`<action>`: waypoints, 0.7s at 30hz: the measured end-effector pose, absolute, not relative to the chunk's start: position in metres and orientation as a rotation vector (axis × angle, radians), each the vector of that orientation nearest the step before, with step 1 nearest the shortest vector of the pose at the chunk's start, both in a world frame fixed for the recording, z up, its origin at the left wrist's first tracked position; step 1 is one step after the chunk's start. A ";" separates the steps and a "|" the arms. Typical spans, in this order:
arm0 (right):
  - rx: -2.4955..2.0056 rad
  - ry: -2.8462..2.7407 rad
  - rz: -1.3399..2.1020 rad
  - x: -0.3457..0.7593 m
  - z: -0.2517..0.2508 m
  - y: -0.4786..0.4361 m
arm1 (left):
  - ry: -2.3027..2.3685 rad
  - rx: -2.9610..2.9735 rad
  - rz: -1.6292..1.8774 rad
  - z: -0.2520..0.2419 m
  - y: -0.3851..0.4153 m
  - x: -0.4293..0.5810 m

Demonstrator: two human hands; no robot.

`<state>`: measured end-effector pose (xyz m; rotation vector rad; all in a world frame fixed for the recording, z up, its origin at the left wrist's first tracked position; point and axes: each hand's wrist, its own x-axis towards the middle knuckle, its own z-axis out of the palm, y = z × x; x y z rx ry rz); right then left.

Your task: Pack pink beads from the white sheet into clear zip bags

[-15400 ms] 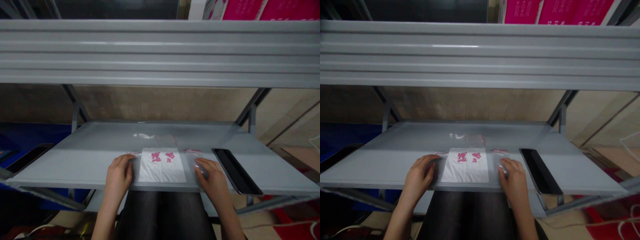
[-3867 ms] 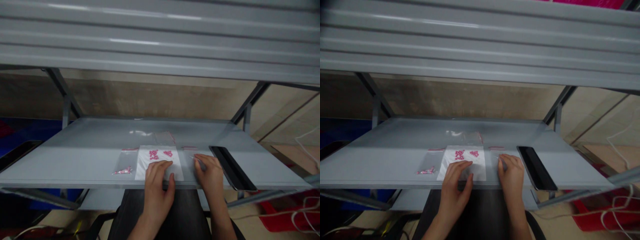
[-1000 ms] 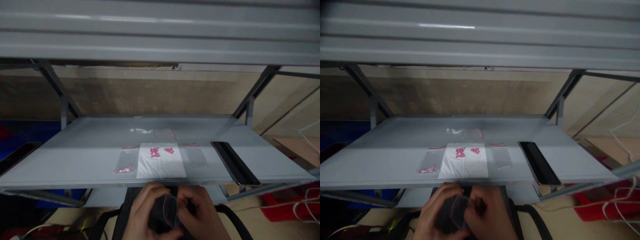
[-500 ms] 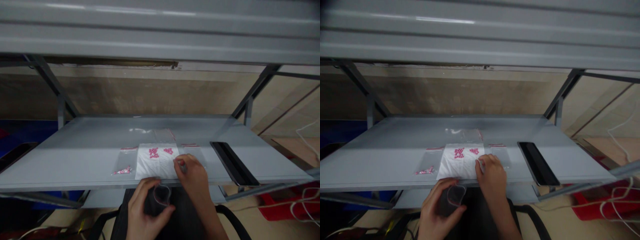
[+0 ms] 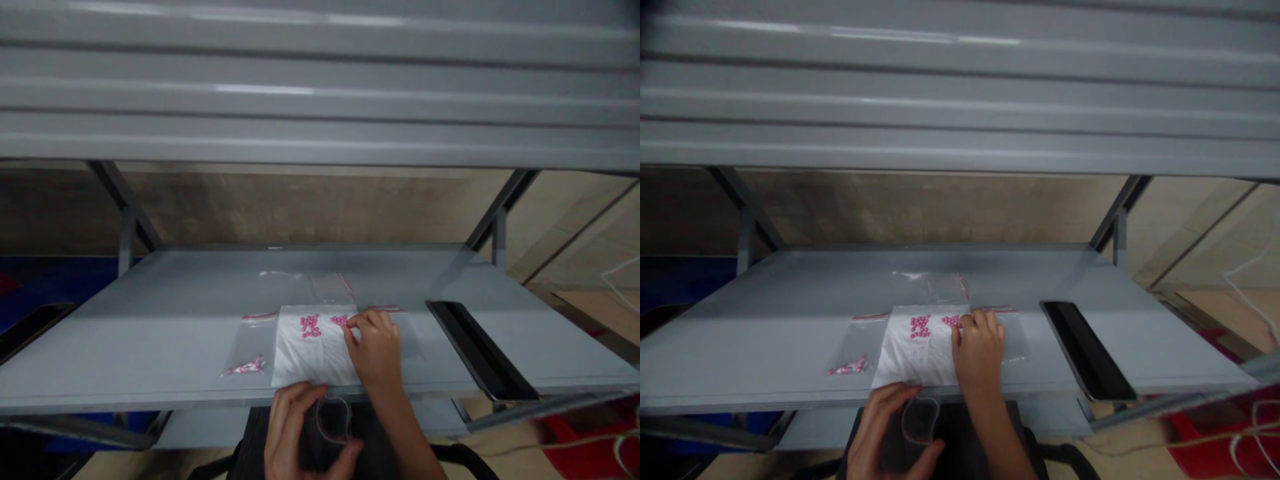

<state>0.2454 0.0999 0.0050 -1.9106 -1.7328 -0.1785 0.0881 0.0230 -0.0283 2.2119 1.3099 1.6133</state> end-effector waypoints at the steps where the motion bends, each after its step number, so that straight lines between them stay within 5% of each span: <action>1: -1.917 -1.735 -0.180 0.245 0.005 0.101 | 1.331 2.166 1.640 -0.031 0.023 0.090; 9: -1.798 -1.708 -0.122 0.246 0.008 0.096 | 1.428 2.100 1.660 -0.033 0.026 0.092; 17: -1.192 -1.820 0.585 0.244 0.048 0.040 | 1.424 2.292 1.497 -0.026 0.030 0.078; 21: -1.183 -1.831 0.649 0.248 0.040 0.052 | 1.435 2.264 1.506 -0.031 0.029 0.078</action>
